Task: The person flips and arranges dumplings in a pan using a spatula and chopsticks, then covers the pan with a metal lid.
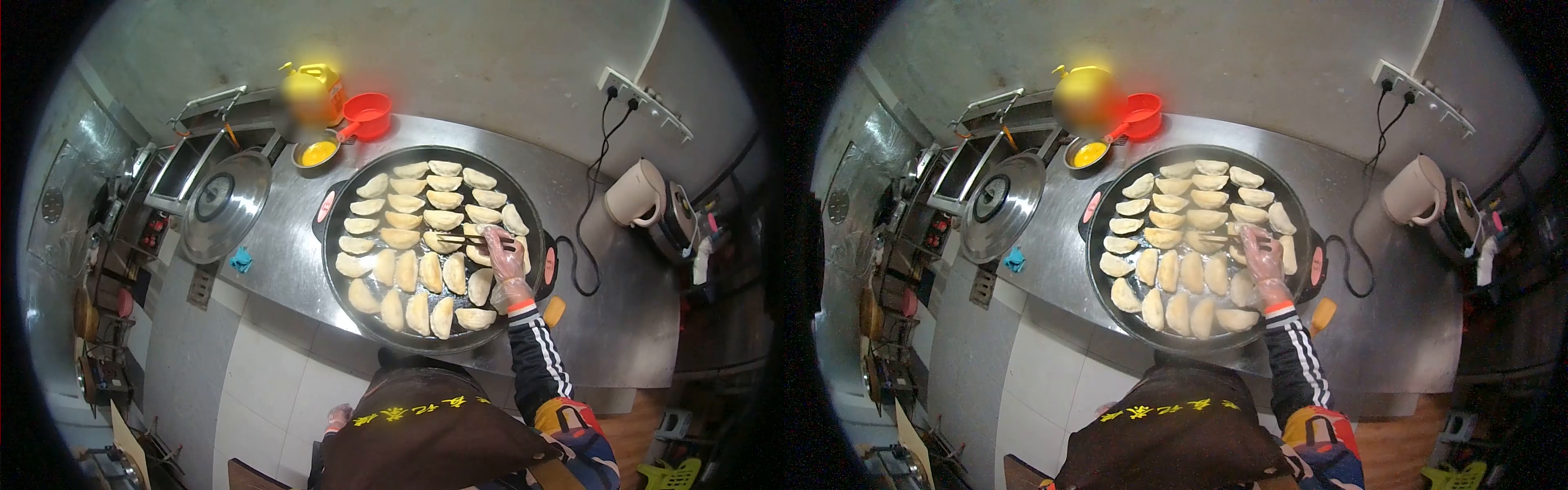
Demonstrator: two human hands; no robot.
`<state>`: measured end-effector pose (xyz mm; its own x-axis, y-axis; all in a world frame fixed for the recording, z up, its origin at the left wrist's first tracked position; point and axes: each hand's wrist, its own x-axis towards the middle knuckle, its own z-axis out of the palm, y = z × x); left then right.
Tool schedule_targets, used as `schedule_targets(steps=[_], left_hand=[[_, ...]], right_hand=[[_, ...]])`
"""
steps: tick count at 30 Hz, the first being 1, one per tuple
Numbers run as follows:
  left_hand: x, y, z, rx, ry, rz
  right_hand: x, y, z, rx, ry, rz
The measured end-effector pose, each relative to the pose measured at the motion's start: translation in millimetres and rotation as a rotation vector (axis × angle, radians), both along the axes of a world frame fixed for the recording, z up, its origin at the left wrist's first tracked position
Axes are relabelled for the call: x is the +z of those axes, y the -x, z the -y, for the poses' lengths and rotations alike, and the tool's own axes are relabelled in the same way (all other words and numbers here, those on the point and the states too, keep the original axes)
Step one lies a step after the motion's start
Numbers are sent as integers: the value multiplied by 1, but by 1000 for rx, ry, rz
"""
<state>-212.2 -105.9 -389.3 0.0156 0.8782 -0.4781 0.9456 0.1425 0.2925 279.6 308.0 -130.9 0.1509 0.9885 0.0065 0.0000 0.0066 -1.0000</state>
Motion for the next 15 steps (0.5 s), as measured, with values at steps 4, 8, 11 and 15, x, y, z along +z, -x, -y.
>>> schedule_targets(steps=[4,8,11,15], left_hand=[[1,2,2,71,6,-13],[2,5,-3,-54,35,-38],[2,6,-2,15,53,-32],[-3,1,8,96,69,-18]], right_hand=[[-5,17,-8,-21,-181,-164],[49,78,8,-31,-139,-102],[-8,90,-14,-42,-259,-92],[12,99,2,-61,-286,8]])
